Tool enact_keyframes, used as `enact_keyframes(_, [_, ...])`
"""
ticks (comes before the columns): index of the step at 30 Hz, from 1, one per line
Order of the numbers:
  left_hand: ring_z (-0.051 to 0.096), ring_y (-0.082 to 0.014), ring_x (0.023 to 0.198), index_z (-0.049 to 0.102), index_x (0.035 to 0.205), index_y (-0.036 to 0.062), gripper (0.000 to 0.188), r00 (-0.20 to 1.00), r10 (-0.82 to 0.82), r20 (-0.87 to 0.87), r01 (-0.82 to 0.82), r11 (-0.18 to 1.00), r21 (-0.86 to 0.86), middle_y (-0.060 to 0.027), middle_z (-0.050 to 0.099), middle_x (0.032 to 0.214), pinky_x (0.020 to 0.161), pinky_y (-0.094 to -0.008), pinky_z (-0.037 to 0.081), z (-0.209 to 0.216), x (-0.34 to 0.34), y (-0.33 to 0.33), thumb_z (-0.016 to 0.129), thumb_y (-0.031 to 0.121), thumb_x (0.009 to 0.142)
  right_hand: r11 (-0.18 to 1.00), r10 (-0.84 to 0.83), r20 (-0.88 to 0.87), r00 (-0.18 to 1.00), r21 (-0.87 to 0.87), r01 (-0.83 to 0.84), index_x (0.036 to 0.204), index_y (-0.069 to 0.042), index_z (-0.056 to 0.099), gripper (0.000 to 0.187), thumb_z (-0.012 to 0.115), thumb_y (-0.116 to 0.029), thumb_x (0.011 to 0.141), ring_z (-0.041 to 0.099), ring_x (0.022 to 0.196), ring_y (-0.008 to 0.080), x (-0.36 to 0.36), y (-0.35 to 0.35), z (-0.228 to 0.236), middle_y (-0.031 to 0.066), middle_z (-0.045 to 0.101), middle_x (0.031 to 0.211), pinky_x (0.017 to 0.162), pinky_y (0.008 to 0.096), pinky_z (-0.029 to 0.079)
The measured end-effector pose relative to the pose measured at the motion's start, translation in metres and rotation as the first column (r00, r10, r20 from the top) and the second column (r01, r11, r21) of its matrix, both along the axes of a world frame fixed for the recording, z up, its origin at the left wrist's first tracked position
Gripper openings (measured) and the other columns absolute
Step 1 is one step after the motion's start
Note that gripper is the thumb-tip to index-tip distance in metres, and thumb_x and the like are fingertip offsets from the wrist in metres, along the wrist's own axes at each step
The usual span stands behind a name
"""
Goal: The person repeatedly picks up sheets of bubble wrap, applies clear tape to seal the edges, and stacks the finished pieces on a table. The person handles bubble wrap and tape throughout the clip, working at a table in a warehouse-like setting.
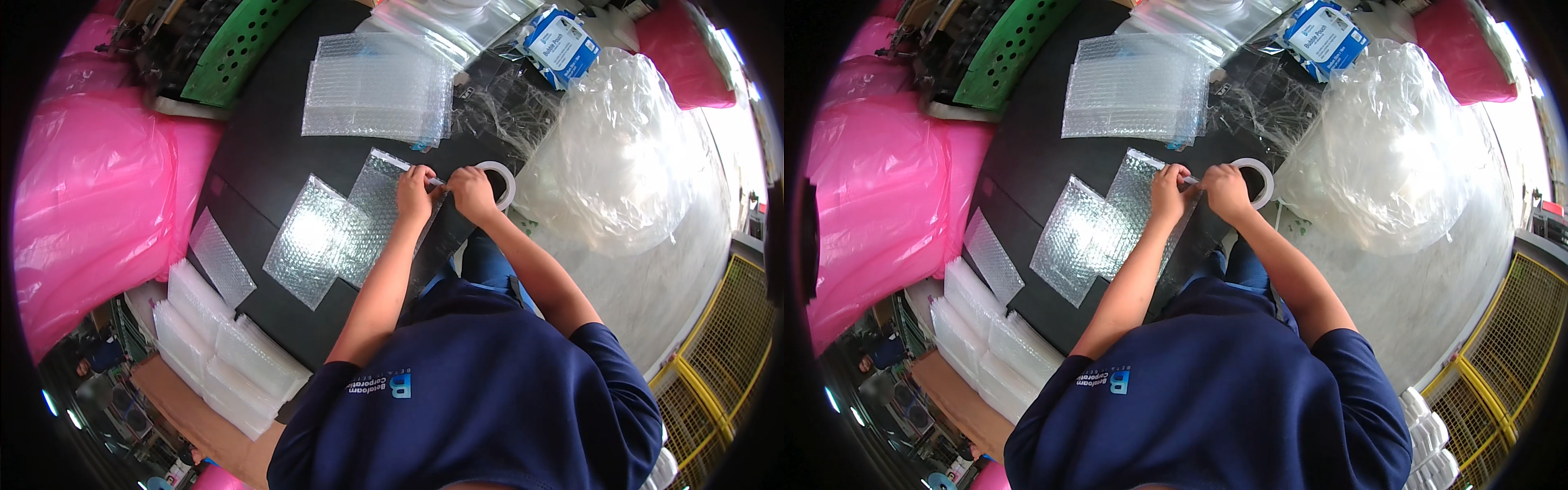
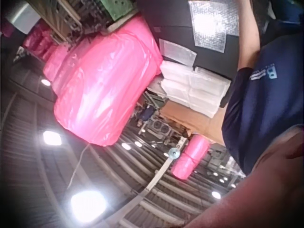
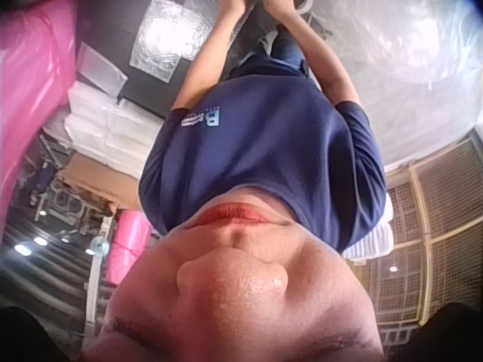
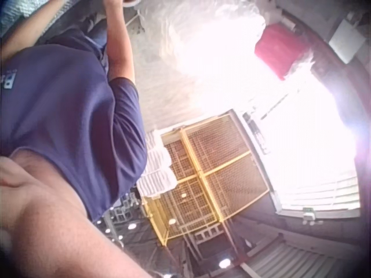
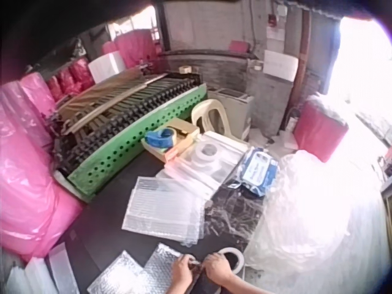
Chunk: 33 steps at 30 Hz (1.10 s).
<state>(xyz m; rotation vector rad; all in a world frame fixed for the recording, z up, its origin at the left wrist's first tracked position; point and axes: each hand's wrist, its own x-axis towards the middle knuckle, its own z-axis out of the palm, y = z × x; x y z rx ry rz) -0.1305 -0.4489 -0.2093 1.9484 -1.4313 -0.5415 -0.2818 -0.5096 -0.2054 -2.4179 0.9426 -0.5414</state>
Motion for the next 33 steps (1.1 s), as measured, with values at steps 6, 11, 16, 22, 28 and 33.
enact_keyframes(6, [0.057, -0.028, 0.084, 0.062, 0.09, 0.0081, 0.027, 0.992, 0.037, 0.119, -0.037, 0.999, 0.005, -0.0064, 0.059, 0.084, 0.075, -0.0392, 0.046, 0.012, 0.008, 0.018, 0.077, 0.013, 0.067, 0.842, -0.076, 0.239, 0.968, 0.535, -0.066, 0.094, 0.0, 0.058, 0.019, 0.054, 0.001, 0.075, 0.063, 0.089, 0.0299, 0.001, -0.018, 0.01, 0.0127, 0.065, 0.09, 0.079, 0.0355, 0.048])
enact_keyframes(11, [0.059, -0.0234, 0.1, 0.065, 0.091, 0.0078, 0.018, 0.948, 0.279, -0.156, -0.308, 0.928, -0.209, -0.0071, 0.064, 0.099, 0.089, -0.0348, 0.044, 0.024, 0.112, 0.072, 0.073, 0.018, 0.078, 0.647, -0.066, 0.332, 0.941, 0.732, -0.213, 0.118, 0.003, 0.055, 0.047, 0.053, -0.006, 0.073, 0.048, 0.12, 0.0221, -0.013, -0.027, 0.006, 0.0116, 0.057, 0.121, 0.102, 0.0297, 0.031])
enact_keyframes(16, [0.048, -0.0359, 0.116, 0.054, 0.114, -0.0007, 0.057, 0.127, 0.898, 0.421, -0.927, 0.259, -0.272, -0.0197, 0.055, 0.115, 0.101, -0.043, 0.035, 0.015, 0.304, 0.243, 0.075, 0.033, 0.074, 0.977, -0.106, 0.096, 0.99, 0.195, 0.086, 0.114, -0.004, 0.06, 0.044, 0.051, 0.009, 0.072, 0.054, 0.112, 0.0327, 0.001, -0.016, 0.048, 0.0157, 0.058, 0.118, 0.094, 0.0375, 0.043])
enact_keyframes(22, [0.052, -0.0328, 0.115, 0.036, 0.131, -0.0083, 0.099, -0.311, 0.873, 0.377, -0.8, -0.455, 0.393, -0.023, 0.054, 0.121, 0.092, -0.0459, 0.046, 0.001, 0.349, 0.308, 0.074, 0.059, 0.068, 0.975, -0.22, -0.174, 0.96, -0.072, 0.21, 0.14, -0.01, 0.039, 0.071, 0.048, 0.006, 0.071, 0.038, 0.128, 0.0377, -0.039, -0.034, 0.007, 0.0173, 0.042, 0.138, 0.108, 0.0444, 0.029])
enact_keyframes(28, [0.059, -0.0136, 0.079, 0.059, 0.1, 0.0011, 0.031, -0.024, 0.433, -0.901, -0.993, 0.094, 0.072, -0.0072, 0.063, 0.093, 0.06, -0.027, 0.046, 0.007, 0.355, 0.287, 0.075, 0.017, 0.078, 0.993, -0.11, -0.333, 0.936, -0.082, 0.087, 0.129, -0.008, 0.053, 0.056, 0.049, 0.002, 0.074, 0.042, 0.125, 0.0352, -0.057, -0.038, 0.002, 0.0158, 0.046, 0.136, 0.104, 0.0437, 0.035])
enact_keyframes(33, [0.054, -0.0225, 0.113, 0.052, 0.124, -0.0004, 0.033, 0.496, 0.727, -0.474, -0.773, 0.619, 0.14, -0.0106, 0.056, 0.124, 0.097, -0.0341, 0.042, 0.09, 0.176, 0.218, 0.05, 0.015, 0.096, 0.989, -0.088, -0.224, 0.971, 0.094, 0.111, 0.092, -0.002, 0.054, 0.026, 0.052, 0.002, 0.067, 0.053, 0.101, 0.0377, -0.039, -0.04, 0.028, 0.0175, 0.058, 0.102, 0.084, 0.0443, 0.044])
